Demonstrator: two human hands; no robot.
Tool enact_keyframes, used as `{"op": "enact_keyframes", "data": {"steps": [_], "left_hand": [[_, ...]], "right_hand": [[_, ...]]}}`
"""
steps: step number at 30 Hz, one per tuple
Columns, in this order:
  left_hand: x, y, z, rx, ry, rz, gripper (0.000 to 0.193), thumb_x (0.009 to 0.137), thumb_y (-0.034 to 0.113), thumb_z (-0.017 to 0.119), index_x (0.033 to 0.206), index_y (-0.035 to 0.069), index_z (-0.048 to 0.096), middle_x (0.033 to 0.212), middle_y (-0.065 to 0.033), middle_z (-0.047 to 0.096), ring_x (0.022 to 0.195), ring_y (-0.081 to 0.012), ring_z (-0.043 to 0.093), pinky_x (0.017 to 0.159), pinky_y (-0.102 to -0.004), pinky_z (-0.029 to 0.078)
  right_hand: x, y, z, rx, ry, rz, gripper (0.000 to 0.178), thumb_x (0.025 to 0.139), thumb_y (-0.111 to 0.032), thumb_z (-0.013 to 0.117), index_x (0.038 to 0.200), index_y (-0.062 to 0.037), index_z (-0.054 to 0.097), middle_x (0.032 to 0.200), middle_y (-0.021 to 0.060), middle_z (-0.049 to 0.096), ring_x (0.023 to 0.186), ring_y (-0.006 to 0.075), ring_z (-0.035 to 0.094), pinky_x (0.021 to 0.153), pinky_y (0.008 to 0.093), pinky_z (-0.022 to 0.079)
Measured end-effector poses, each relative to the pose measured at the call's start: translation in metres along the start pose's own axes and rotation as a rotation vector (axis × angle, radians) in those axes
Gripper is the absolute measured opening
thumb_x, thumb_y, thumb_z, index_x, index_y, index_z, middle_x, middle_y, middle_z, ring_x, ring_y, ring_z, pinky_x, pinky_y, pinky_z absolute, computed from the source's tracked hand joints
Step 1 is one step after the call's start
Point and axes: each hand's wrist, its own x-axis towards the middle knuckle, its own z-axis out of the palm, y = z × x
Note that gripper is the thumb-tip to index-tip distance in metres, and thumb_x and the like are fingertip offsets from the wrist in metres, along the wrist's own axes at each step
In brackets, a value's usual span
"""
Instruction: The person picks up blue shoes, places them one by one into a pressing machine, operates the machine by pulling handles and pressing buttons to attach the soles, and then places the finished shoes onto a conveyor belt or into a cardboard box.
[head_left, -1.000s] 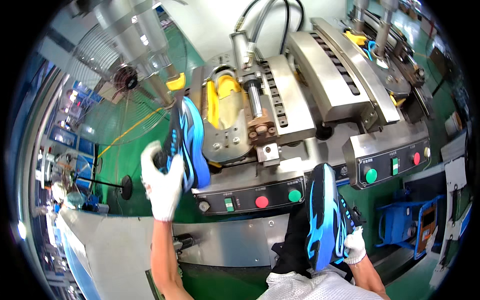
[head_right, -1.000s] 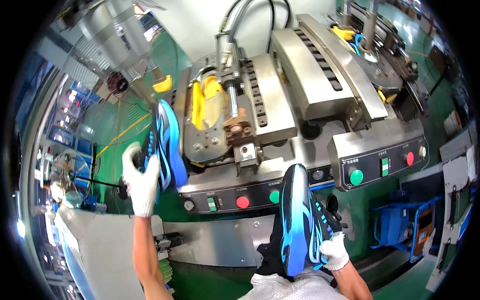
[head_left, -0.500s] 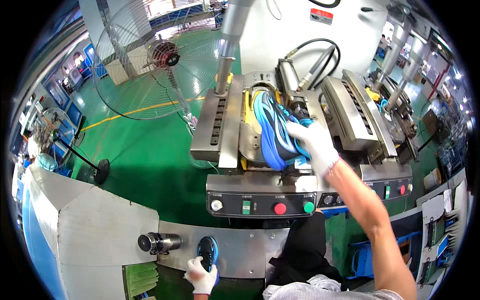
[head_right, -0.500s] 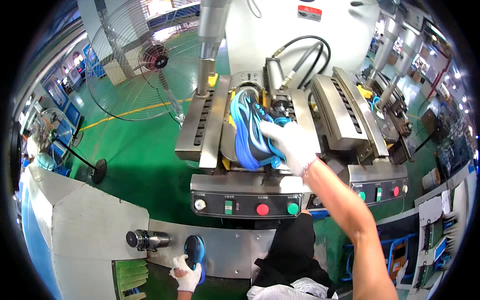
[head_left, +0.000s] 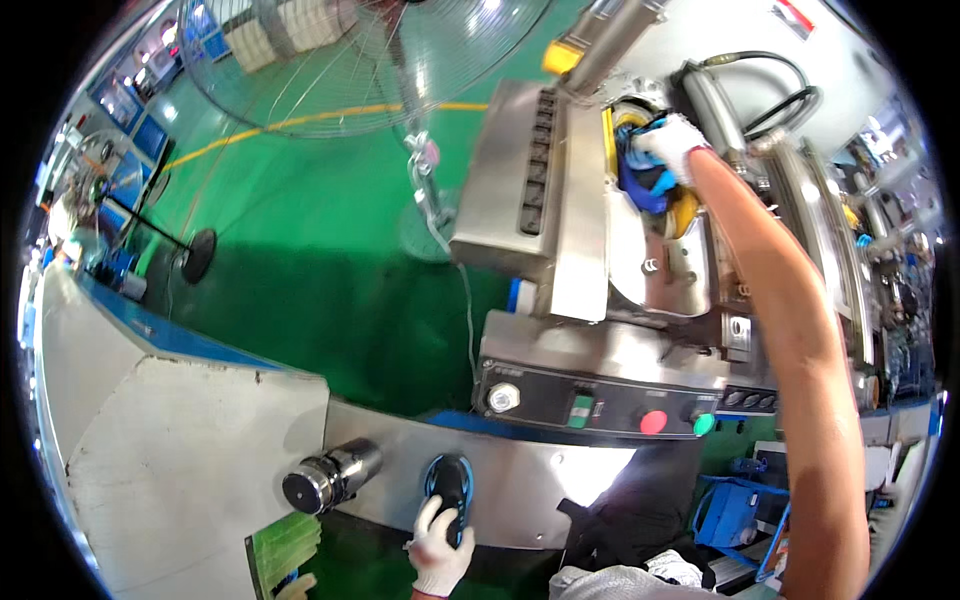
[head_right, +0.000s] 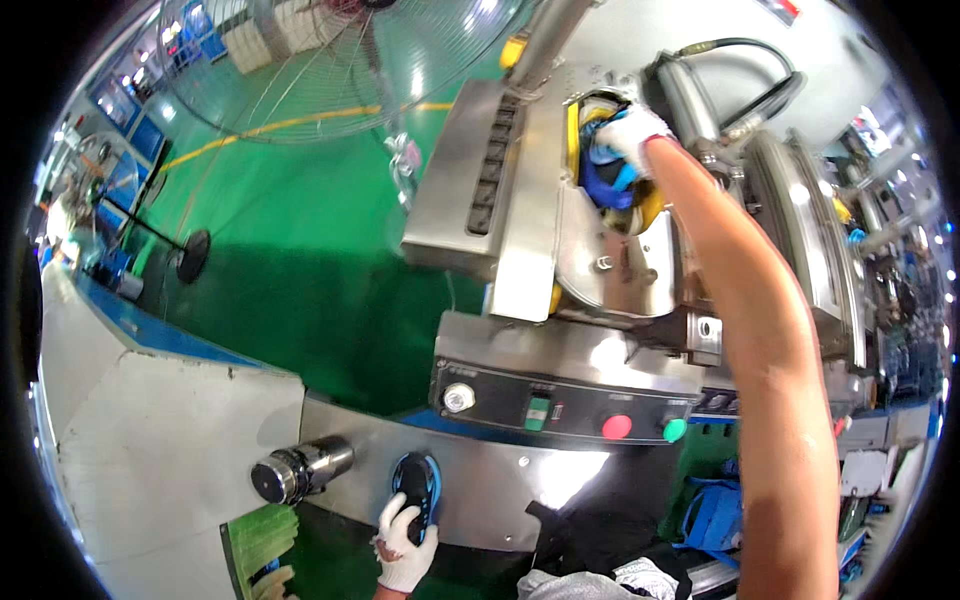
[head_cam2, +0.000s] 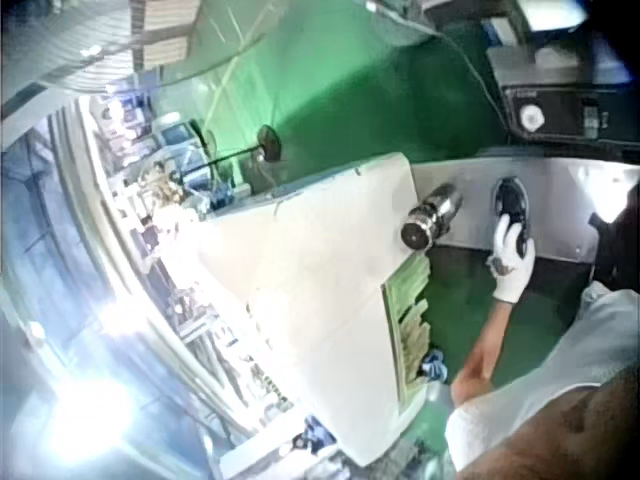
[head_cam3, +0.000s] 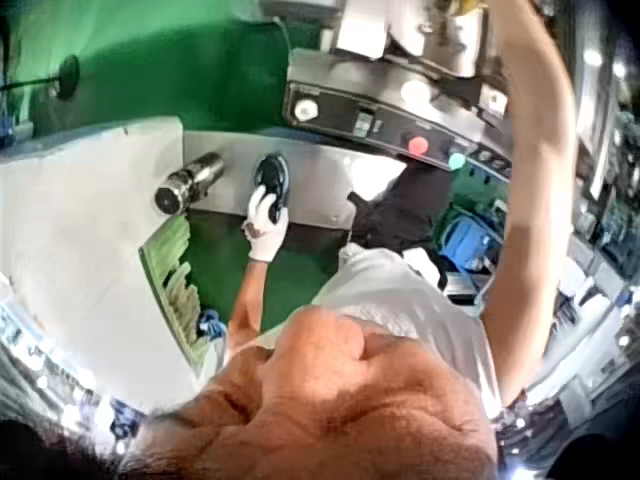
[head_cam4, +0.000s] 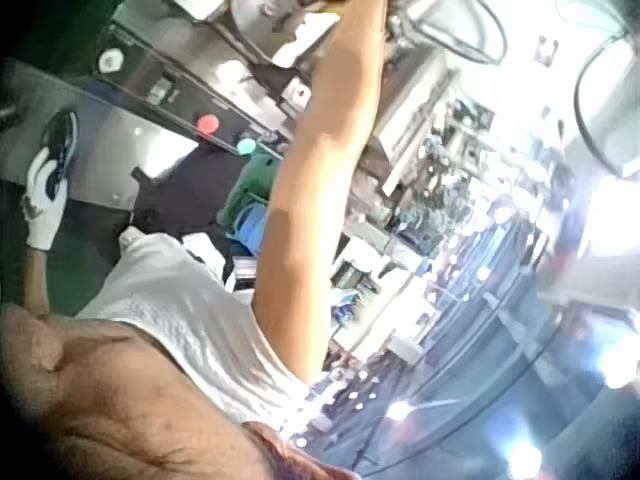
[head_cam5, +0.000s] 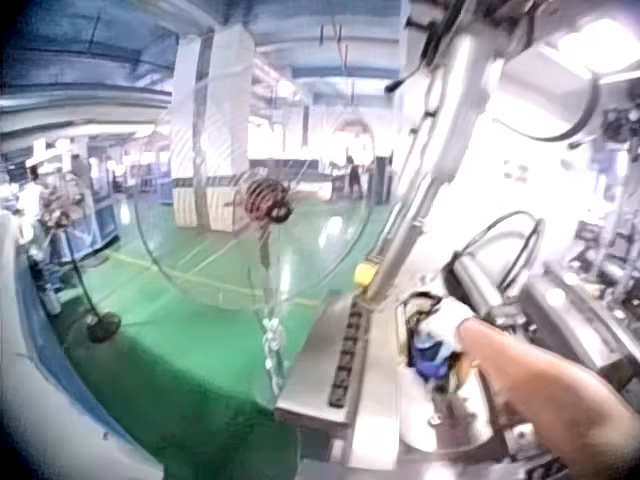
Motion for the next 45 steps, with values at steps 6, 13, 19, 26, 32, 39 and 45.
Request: {"op": "enact_keyframes", "data": {"steps": [6, 13, 19, 26, 32, 39, 45], "left_hand": [[-0.002, -0.001, -0.003, -0.026, 0.005, 0.043, 0.040, 0.078, 0.013, 0.085, 0.113, 0.005, 0.067, 0.139, -0.0213, 0.054, 0.135, -0.0441, 0.052, 0.111, -0.0504, 0.047], [0.001, -0.001, 0.004, -0.014, 0.057, 0.060, 0.034, 0.076, 0.014, 0.085, 0.107, 0.006, 0.074, 0.139, -0.0183, 0.059, 0.133, -0.0397, 0.057, 0.107, -0.0463, 0.052], [-0.001, 0.011, 0.007, 0.011, 0.048, -0.041, 0.039, 0.082, 0.009, 0.077, 0.118, 0.003, 0.064, 0.143, -0.0219, 0.054, 0.125, -0.0401, 0.060, 0.105, -0.0476, 0.050], [-0.023, 0.021, 0.058, -0.128, 0.299, -0.345, 0.069, 0.083, 0.007, 0.078, 0.143, -0.001, 0.046, 0.149, -0.0220, 0.046, 0.138, -0.0370, 0.045, 0.118, -0.0499, 0.036], [-0.027, 0.004, 0.023, 0.227, 0.027, 0.273, 0.055, 0.087, 0.022, 0.075, 0.136, 0.001, 0.059, 0.131, -0.0233, 0.057, 0.124, -0.0421, 0.054, 0.110, -0.0522, 0.042], [0.012, 0.048, 0.006, 0.178, 0.051, 0.425, 0.008, 0.095, 0.012, 0.067, 0.095, 0.004, 0.068, 0.095, -0.0167, 0.062, 0.088, -0.0328, 0.063, 0.079, -0.0440, 0.051], [-0.003, 0.228, 0.038, 0.059, -0.069, 0.634, 0.008, 0.089, 0.012, 0.075, 0.094, 0.006, 0.075, 0.092, -0.0156, 0.069, 0.085, -0.0329, 0.068, 0.077, -0.0422, 0.055]], "right_hand": [[-0.008, 0.027, -0.014, -0.309, 0.042, 0.008, 0.052, 0.082, -0.032, 0.076, 0.116, 0.0067, 0.070, 0.093, 0.0165, 0.075, 0.083, 0.0214, 0.070, 0.072, 0.0371, 0.057], [-0.009, 0.030, 0.010, -0.548, 0.170, -0.121, 0.050, 0.092, -0.041, 0.059, 0.117, -0.0004, 0.075, 0.116, 0.0277, 0.073, 0.115, 0.0408, 0.069, 0.098, 0.0454, 0.053], [-0.059, -0.010, 0.008, -0.484, -0.165, -0.162, 0.061, 0.091, -0.056, 0.060, 0.103, 0.0025, 0.076, 0.107, 0.0250, 0.075, 0.102, 0.0367, 0.073, 0.090, 0.0437, 0.056], [-0.310, 0.071, -0.002, -0.203, 0.083, -0.783, 0.075, 0.098, -0.044, 0.065, 0.150, 0.0045, 0.044, 0.146, 0.0324, 0.052, 0.138, 0.0414, 0.054, 0.112, 0.0451, 0.046], [-0.410, 0.247, 0.024, -0.589, 0.061, -0.429, 0.095, 0.081, -0.045, 0.083, 0.150, 0.0055, 0.043, 0.156, 0.0323, 0.038, 0.149, 0.0517, 0.032, 0.125, 0.0588, 0.024], [-0.433, 0.248, 0.011, -0.375, 0.024, -0.544, 0.103, 0.085, -0.052, 0.075, 0.159, 0.0043, 0.030, 0.164, 0.0346, 0.025, 0.154, 0.0532, 0.021, 0.126, 0.0620, 0.016], [-0.547, 0.269, -0.010, 0.071, -0.434, -0.469, 0.113, 0.087, -0.067, 0.070, 0.164, -0.0008, 0.020, 0.167, 0.0331, 0.019, 0.157, 0.0502, 0.016, 0.127, 0.0562, 0.018]]}}
